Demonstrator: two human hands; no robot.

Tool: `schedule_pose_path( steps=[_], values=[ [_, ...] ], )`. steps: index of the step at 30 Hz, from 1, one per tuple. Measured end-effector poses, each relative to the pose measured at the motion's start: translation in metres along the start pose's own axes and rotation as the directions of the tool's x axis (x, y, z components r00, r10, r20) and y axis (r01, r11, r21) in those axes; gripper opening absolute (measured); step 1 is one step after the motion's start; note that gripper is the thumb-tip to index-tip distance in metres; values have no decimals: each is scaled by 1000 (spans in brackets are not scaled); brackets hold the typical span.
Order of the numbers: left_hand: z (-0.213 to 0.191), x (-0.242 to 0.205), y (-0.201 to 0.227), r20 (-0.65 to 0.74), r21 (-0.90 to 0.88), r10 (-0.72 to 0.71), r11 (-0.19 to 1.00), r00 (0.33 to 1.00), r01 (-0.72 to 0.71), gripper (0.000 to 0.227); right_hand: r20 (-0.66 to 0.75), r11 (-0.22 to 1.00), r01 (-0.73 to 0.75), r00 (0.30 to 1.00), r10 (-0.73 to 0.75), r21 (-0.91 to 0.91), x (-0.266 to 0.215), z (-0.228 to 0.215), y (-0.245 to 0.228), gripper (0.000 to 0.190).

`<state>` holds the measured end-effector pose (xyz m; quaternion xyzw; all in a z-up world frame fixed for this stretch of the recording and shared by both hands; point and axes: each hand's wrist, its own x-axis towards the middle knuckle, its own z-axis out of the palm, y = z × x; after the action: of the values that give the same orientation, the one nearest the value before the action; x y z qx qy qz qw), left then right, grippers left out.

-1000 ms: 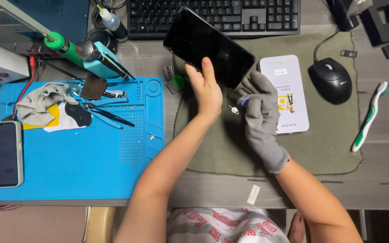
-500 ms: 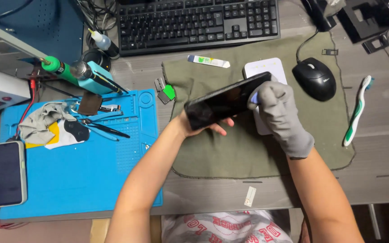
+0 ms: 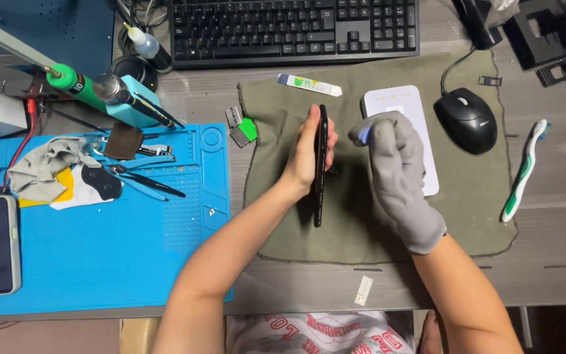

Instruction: The person uses a small blue plastic tool to pry and separate the screen from the frame of a black smartphone. They then put on a gray glove on their right hand and continue to work on the device's edges.

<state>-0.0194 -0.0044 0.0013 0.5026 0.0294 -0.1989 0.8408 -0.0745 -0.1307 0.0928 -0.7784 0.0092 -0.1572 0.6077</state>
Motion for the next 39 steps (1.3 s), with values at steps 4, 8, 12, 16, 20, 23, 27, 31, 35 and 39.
schedule_pose_path(
  steps=[4, 8, 12, 16, 20, 23, 27, 31, 35, 39],
  values=[
    [-1, -1, 1, -87, -22, 143, 989, 986, -146, 60, 141, 991, 69, 989, -53, -111, -5, 16, -17, 34],
    [-7, 4, -6, -165, 153, 250, 962, 954, -226, 62, 124, 959, 214, 973, -193, -186, -8, 25, 18, 32],
    [-3, -2, 0, -188, 152, 260, 960, 947, -233, 60, 133, 991, 106, 987, -96, -76, -10, 29, 5, 29],
    [-2, -6, 5, -195, 192, 281, 951, 940, -244, 60, 88, 994, 56, 995, -47, -98, -9, 32, -6, 25],
    [0, -8, 8, -186, 217, 293, 943, 938, -252, 60, 78, 993, -92, 992, 98, -71, -8, 34, -7, 23],
    [-5, -3, 5, -127, 130, 222, 970, 967, -206, 59, 34, 980, -194, 980, 196, -37, -4, 34, -9, 27],
    [-5, -7, 17, -32, -57, 84, 995, 996, -85, 57, -40, 931, -362, 932, 361, -45, 2, 31, -30, 28],
    [-23, -4, 39, 262, -469, 147, 883, 954, -8, 66, 23, 888, -456, 890, 456, 58, 12, 23, -56, 29],
    [-32, -5, 63, 329, -648, 455, 746, 828, -152, 51, 122, 717, -504, 848, 515, 482, 11, 14, -7, 33],
    [-14, -25, 88, 178, -630, 614, 671, 769, -390, 44, 497, 670, -472, 850, 173, 573, -7, 2, 27, 26]
  ],
)
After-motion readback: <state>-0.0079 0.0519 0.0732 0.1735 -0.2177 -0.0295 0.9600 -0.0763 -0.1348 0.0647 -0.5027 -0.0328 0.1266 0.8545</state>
